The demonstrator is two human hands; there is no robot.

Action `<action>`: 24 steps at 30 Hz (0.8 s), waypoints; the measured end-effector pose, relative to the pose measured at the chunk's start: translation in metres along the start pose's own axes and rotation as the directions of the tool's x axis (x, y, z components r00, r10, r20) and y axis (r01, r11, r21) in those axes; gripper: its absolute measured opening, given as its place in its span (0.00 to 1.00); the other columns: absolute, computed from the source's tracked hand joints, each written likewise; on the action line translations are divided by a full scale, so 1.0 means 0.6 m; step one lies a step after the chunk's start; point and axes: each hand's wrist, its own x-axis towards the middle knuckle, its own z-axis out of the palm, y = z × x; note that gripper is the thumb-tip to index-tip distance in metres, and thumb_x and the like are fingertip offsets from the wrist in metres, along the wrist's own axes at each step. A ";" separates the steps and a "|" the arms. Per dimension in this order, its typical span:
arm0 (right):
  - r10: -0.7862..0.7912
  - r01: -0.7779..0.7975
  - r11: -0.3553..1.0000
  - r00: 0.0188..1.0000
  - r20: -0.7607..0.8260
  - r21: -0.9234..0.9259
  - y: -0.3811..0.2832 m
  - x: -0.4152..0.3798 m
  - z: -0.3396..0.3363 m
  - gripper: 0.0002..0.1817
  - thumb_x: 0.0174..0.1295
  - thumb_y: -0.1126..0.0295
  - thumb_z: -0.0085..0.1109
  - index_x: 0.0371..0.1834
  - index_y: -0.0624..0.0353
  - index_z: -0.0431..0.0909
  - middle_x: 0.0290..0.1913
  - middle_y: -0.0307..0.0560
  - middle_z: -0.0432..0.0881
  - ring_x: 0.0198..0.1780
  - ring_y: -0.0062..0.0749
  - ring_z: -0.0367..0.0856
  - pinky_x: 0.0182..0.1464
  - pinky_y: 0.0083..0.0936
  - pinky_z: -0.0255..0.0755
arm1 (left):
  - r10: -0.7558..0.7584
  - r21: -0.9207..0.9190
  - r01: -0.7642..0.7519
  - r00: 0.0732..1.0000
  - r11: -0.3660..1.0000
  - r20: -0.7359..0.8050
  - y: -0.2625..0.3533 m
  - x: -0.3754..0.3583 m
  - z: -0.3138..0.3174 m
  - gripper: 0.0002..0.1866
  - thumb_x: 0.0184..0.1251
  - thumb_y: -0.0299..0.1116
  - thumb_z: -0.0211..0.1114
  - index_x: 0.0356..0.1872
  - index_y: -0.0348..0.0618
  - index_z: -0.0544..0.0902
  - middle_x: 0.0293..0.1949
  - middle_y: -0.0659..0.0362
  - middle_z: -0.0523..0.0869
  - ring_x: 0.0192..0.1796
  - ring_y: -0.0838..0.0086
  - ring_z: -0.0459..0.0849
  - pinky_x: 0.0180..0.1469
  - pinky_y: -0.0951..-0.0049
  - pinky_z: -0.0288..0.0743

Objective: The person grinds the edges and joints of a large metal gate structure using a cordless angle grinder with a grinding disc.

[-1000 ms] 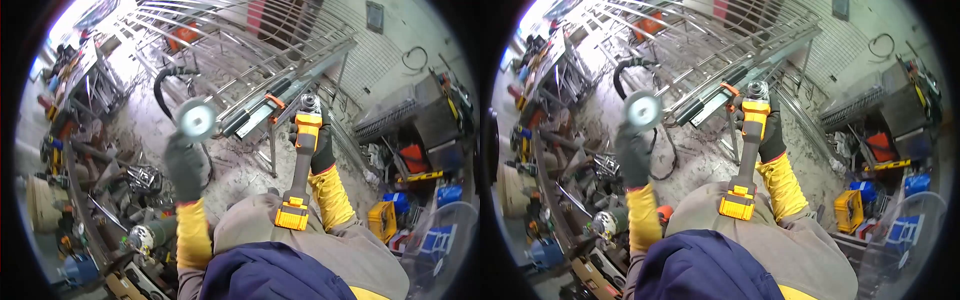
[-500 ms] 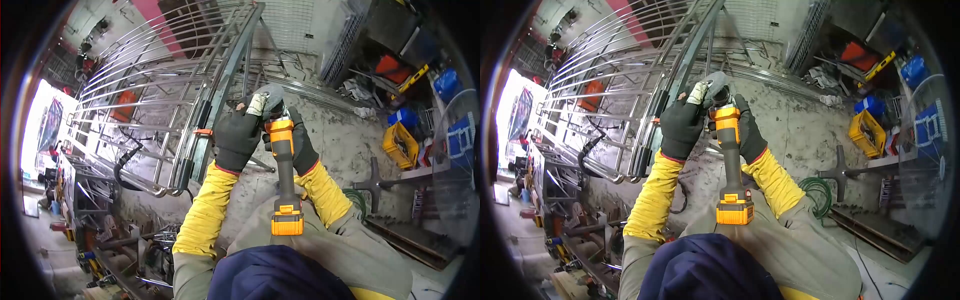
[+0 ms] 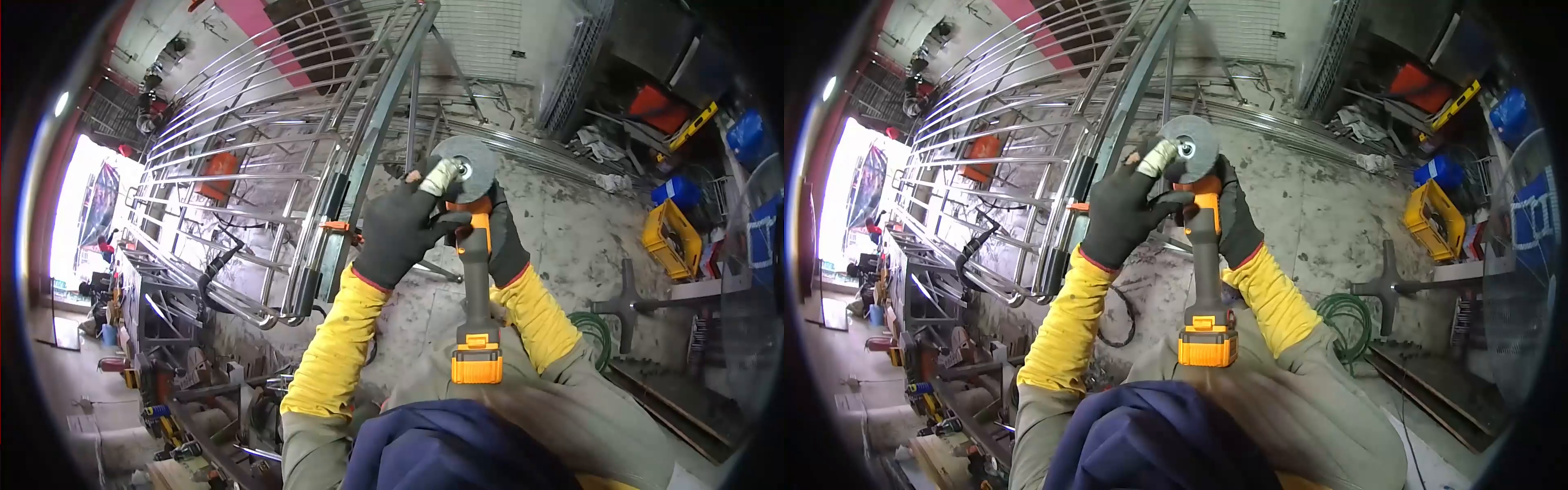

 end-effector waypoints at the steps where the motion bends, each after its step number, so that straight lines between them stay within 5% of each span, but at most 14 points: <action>1: 0.002 -0.010 0.996 0.996 0.087 0.089 -0.002 -0.003 0.010 0.34 0.85 0.34 0.46 0.67 0.55 0.80 0.49 0.52 0.91 0.44 0.42 0.91 0.48 0.42 0.90 | -0.018 -0.113 0.011 0.998 0.994 -0.066 0.001 0.004 -0.002 0.37 0.59 0.45 0.87 0.72 0.51 0.86 0.51 0.53 0.94 0.41 0.58 0.94 0.44 0.63 0.87; 4: 0.021 -0.094 0.941 0.975 0.223 0.324 0.000 0.002 0.006 0.34 0.85 0.34 0.43 0.72 0.51 0.78 0.56 0.47 0.90 0.47 0.41 0.91 0.48 0.42 0.90 | -0.205 -0.118 0.212 0.976 0.970 0.074 0.006 0.020 -0.012 0.37 0.60 0.45 0.87 0.71 0.47 0.86 0.51 0.52 0.95 0.46 0.59 0.95 0.48 0.63 0.88; 7: 0.033 -0.027 0.972 0.999 -0.022 0.233 0.005 0.012 0.015 0.32 0.87 0.36 0.43 0.75 0.50 0.77 0.59 0.48 0.89 0.49 0.42 0.92 0.50 0.43 0.90 | -0.168 -0.119 0.165 0.986 0.979 -0.020 0.002 0.029 -0.010 0.39 0.58 0.46 0.87 0.71 0.45 0.86 0.53 0.51 0.95 0.50 0.56 0.95 0.52 0.63 0.87; 10: 0.015 -0.042 0.988 0.984 0.175 0.149 0.003 0.005 0.006 0.32 0.87 0.38 0.43 0.75 0.50 0.77 0.59 0.48 0.89 0.49 0.41 0.92 0.51 0.43 0.91 | -0.194 -0.086 0.195 0.981 0.977 0.020 0.009 0.042 -0.025 0.41 0.58 0.48 0.87 0.73 0.46 0.86 0.53 0.49 0.95 0.51 0.56 0.95 0.53 0.62 0.87; 12: -0.004 -0.002 0.999 0.989 0.146 0.041 0.017 0.014 -0.036 0.32 0.87 0.38 0.44 0.75 0.50 0.76 0.59 0.49 0.89 0.50 0.42 0.92 0.51 0.43 0.91 | -0.272 -0.076 0.293 0.940 0.953 0.207 0.017 0.053 -0.044 0.41 0.57 0.49 0.87 0.73 0.48 0.85 0.51 0.48 0.95 0.50 0.55 0.95 0.53 0.60 0.87; 14: -0.028 0.036 0.997 0.993 0.118 -0.067 0.017 0.015 -0.044 0.31 0.87 0.38 0.44 0.76 0.50 0.75 0.60 0.49 0.89 0.50 0.42 0.92 0.52 0.43 0.92 | -0.240 -0.081 0.261 0.949 0.962 0.206 0.015 0.053 -0.052 0.41 0.57 0.49 0.86 0.74 0.49 0.85 0.50 0.48 0.95 0.49 0.54 0.95 0.52 0.59 0.87; 16: 0.110 -0.162 0.953 0.972 0.206 0.256 -0.007 0.000 0.005 0.29 0.88 0.42 0.45 0.76 0.51 0.75 0.59 0.49 0.89 0.51 0.43 0.92 0.53 0.43 0.92 | -0.200 -0.087 0.223 0.957 0.971 0.212 0.012 0.054 -0.058 0.41 0.57 0.50 0.86 0.74 0.51 0.85 0.49 0.48 0.95 0.48 0.53 0.95 0.51 0.58 0.87; 20: 0.058 -0.097 0.964 0.985 0.161 0.246 0.014 0.014 -0.016 0.28 0.88 0.43 0.46 0.76 0.52 0.76 0.57 0.50 0.90 0.51 0.43 0.92 0.55 0.42 0.91 | -0.173 0.026 0.173 0.943 0.985 0.284 0.010 0.067 -0.064 0.41 0.58 0.50 0.85 0.74 0.55 0.85 0.47 0.48 0.94 0.48 0.50 0.94 0.50 0.56 0.87; 22: 0.013 -0.017 0.995 0.999 0.046 0.093 0.029 0.021 -0.040 0.29 0.88 0.42 0.45 0.75 0.53 0.77 0.58 0.50 0.90 0.53 0.43 0.92 0.57 0.41 0.91 | -0.163 0.022 0.164 0.940 0.986 0.299 0.010 0.074 -0.069 0.40 0.58 0.50 0.85 0.74 0.55 0.85 0.47 0.48 0.94 0.48 0.48 0.93 0.51 0.56 0.87; 24: 0.070 -0.079 0.976 0.996 0.051 0.202 0.017 0.019 -0.018 0.30 0.88 0.42 0.45 0.75 0.53 0.76 0.58 0.50 0.90 0.53 0.43 0.92 0.56 0.40 0.92 | -0.143 0.089 0.119 0.925 0.989 0.351 0.010 0.079 -0.074 0.36 0.61 0.47 0.84 0.72 0.53 0.86 0.48 0.49 0.94 0.48 0.54 0.95 0.51 0.58 0.87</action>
